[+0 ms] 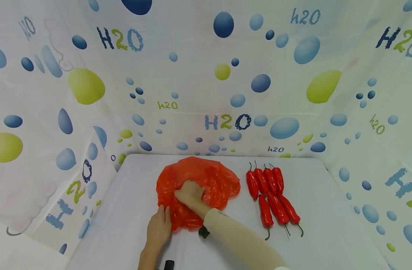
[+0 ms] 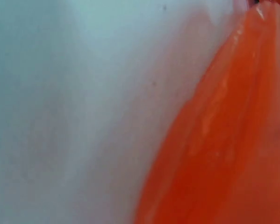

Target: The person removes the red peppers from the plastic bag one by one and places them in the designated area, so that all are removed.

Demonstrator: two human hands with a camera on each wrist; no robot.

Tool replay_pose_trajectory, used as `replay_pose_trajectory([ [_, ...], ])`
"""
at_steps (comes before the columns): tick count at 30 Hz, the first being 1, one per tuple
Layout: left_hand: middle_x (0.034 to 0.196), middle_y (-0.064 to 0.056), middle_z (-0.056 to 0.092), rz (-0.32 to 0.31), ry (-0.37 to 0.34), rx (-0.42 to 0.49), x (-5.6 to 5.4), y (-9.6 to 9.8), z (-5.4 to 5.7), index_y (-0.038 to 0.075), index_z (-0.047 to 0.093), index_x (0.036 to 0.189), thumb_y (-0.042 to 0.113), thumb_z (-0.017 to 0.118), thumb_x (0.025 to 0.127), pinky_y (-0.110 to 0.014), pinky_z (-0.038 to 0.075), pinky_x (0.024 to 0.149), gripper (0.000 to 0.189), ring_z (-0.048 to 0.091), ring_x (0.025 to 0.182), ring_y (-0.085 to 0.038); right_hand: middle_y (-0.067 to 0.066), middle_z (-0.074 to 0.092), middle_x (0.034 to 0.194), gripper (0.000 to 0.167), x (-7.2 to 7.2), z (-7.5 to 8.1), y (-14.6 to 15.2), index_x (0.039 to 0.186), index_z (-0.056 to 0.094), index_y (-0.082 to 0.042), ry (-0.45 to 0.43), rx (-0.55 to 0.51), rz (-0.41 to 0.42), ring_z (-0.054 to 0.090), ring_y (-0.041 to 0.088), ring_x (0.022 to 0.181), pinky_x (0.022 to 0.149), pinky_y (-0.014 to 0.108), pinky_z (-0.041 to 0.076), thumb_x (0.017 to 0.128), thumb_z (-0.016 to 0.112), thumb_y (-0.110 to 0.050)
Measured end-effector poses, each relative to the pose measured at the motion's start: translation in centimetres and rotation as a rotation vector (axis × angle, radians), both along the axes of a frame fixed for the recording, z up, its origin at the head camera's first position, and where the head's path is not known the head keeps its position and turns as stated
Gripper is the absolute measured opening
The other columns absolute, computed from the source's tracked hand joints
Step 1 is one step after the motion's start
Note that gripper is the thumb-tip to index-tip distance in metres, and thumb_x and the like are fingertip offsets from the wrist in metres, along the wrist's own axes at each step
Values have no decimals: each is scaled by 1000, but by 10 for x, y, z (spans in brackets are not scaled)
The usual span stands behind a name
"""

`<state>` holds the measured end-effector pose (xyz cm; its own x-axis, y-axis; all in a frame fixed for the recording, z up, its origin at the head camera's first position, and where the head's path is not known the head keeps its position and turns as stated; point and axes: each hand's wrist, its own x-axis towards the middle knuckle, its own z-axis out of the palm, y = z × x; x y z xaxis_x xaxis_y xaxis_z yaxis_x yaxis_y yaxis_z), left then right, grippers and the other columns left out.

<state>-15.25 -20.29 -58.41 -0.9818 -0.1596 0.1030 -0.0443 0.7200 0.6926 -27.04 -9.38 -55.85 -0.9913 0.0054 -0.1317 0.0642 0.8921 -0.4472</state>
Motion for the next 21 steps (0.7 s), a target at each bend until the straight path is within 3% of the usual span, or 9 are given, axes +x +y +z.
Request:
replay_pose_trajectory([
  [11,67,-2,45,0,-27,23,0,1,-3,6,51,100,24,45,112,-28,39,55,23,44,59,-16,-4,58,67,26,6,5,7,81,64,-16,38,-128,-30,56,20,77,102,63,43,88,79,-36],
  [15,66,-2,44,0,-20,16,1,1,-3,5,51,98,24,44,113,-29,38,54,24,43,58,-15,-5,59,64,26,5,6,11,82,65,-16,33,-152,-38,57,18,69,92,54,52,90,78,-38],
  [21,66,-2,43,7,-26,13,1,2,1,5,51,98,24,45,112,-29,37,54,24,43,58,-16,-4,63,68,30,5,10,17,94,69,-13,-12,-253,-91,60,18,62,70,40,61,90,80,-41],
])
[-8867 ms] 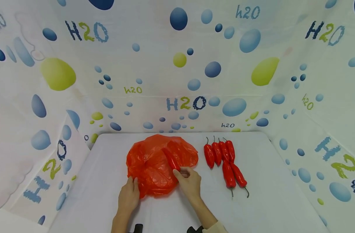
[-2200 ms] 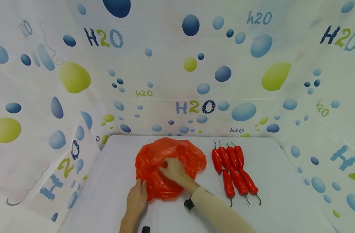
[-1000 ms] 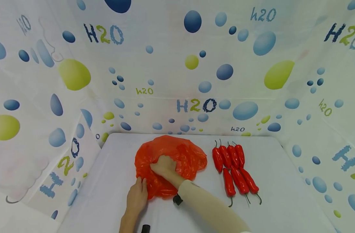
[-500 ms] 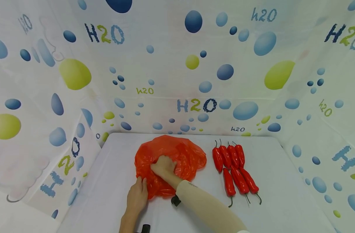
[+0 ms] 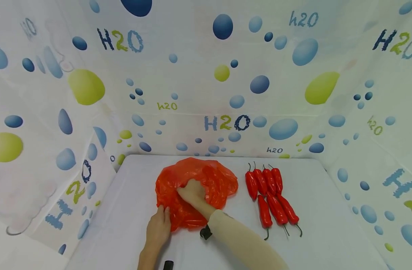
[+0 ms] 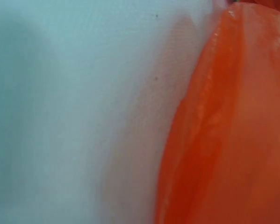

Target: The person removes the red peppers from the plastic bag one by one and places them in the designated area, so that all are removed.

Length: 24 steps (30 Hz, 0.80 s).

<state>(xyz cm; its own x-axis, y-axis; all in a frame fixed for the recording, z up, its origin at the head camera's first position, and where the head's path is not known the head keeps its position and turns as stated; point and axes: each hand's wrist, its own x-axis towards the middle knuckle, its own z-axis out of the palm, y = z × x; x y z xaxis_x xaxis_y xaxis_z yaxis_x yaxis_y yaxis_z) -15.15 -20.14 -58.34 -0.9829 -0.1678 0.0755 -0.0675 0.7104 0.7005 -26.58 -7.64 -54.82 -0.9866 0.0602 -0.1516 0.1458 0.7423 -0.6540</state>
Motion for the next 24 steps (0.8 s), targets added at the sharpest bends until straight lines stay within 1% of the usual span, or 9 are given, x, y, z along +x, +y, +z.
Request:
replay_pose_trajectory([
  [4,66,-3,43,4,0,8,0,1,3,5,50,98,22,45,112,-31,37,55,23,43,58,-17,-4,63,67,32,1,2,7,96,70,-12,21,-65,2,60,16,59,64,37,60,91,80,-42],
  [8,66,-4,43,-2,-11,13,-1,1,3,4,50,98,21,44,112,-31,37,54,23,43,58,-18,-2,59,63,31,5,3,16,85,67,-17,15,-102,-1,58,15,56,59,31,56,92,79,-45],
  [12,66,-4,43,0,-22,13,-1,1,1,4,50,98,21,44,112,-29,37,54,23,43,58,-17,1,57,59,36,11,7,27,75,63,-19,19,-133,9,56,16,52,53,26,50,92,78,-47],
  [17,68,-3,45,-4,-22,23,-1,-1,2,4,51,100,21,44,112,-27,37,54,22,43,59,-17,0,58,58,39,16,11,36,72,63,-20,38,-143,11,56,16,51,51,24,49,92,77,-50],
  [20,69,-3,45,-1,-28,25,-1,-1,3,4,51,100,21,44,112,-27,38,55,22,43,60,-17,-1,58,59,39,18,11,39,73,63,-21,34,-139,4,57,15,52,53,24,50,92,76,-52],
  [24,68,-4,44,0,-31,18,-1,-1,3,4,51,100,21,45,112,-28,37,55,22,43,60,-17,0,58,58,41,19,10,42,72,62,-20,25,-150,-4,57,16,53,53,26,49,92,76,-53],
])
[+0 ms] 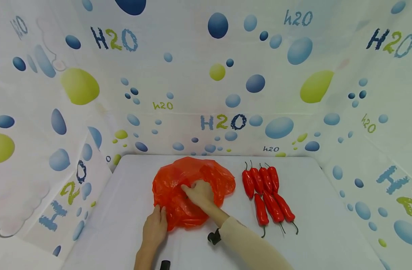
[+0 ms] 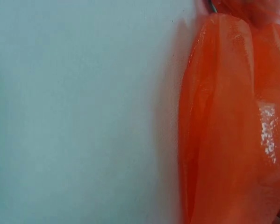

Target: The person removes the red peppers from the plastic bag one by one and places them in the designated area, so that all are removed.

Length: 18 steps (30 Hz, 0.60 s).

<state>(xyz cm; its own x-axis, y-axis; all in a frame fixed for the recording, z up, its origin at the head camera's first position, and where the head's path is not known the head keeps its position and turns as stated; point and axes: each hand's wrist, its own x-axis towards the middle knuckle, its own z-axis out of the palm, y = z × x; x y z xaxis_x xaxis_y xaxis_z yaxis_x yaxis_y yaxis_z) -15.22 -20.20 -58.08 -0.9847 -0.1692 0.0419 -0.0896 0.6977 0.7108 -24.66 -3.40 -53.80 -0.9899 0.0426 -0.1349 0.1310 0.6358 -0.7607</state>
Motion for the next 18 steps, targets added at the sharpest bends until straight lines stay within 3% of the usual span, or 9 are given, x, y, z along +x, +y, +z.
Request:
replay_pose_trajectory([
  [18,69,-4,45,-8,-20,-16,-2,-1,-3,4,50,101,23,43,112,-28,38,56,24,44,61,-17,1,56,56,44,13,7,20,67,62,-18,30,-47,-21,53,16,52,51,26,44,91,77,-51],
])
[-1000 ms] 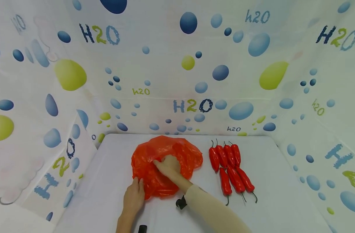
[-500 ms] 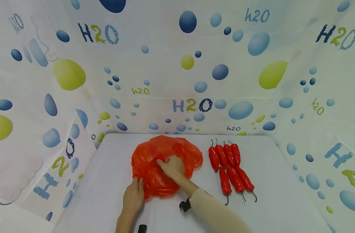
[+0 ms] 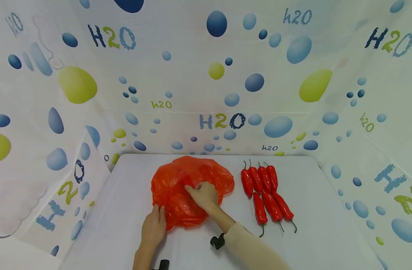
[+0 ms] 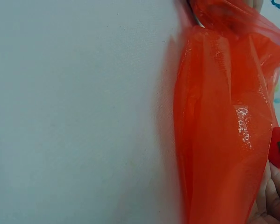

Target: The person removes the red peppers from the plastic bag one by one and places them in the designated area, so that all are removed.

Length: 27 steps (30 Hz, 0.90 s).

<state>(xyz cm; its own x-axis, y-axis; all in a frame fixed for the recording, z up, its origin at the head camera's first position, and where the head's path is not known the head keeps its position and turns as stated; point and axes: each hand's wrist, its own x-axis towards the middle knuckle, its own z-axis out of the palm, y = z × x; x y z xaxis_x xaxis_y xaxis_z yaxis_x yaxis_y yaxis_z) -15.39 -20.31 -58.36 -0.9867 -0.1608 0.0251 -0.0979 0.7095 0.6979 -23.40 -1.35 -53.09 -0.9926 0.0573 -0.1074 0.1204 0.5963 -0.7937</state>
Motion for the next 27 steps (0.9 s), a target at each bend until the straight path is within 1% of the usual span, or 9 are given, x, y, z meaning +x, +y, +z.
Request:
replay_pose_trajectory([
  [5,68,-4,44,8,14,-5,0,0,1,4,50,99,23,43,112,-30,38,56,25,44,60,-18,0,56,54,44,4,1,4,65,64,-19,17,-10,-3,51,15,51,49,25,42,91,77,-52],
  [9,68,-4,45,10,16,4,0,0,1,5,50,99,23,43,112,-29,38,55,24,44,60,-18,0,55,55,43,9,2,9,67,66,-18,19,-46,-10,52,15,53,50,25,42,91,78,-52],
  [13,69,-4,45,2,3,13,0,1,0,4,50,100,23,43,112,-28,38,55,24,44,60,-18,0,60,59,40,15,2,14,72,70,-18,5,-80,-16,56,16,57,53,25,47,91,78,-52],
  [18,69,-4,45,-2,9,9,0,1,0,4,51,100,22,43,112,-28,38,55,23,44,60,-18,0,63,62,38,22,2,19,77,72,-18,-1,-125,-29,58,16,61,56,26,50,90,78,-53],
  [24,68,-4,45,3,3,7,-1,1,-1,4,51,100,23,43,112,-29,39,55,23,44,60,-18,-1,63,62,38,27,-2,27,77,74,-18,3,-139,-50,56,16,60,55,26,48,90,78,-54],
  [27,68,-5,45,7,18,-1,-1,1,-1,4,51,99,23,43,112,-30,38,55,24,44,60,-19,1,65,64,39,30,-3,32,77,74,-17,7,-158,-45,56,16,61,55,27,47,91,77,-54],
])
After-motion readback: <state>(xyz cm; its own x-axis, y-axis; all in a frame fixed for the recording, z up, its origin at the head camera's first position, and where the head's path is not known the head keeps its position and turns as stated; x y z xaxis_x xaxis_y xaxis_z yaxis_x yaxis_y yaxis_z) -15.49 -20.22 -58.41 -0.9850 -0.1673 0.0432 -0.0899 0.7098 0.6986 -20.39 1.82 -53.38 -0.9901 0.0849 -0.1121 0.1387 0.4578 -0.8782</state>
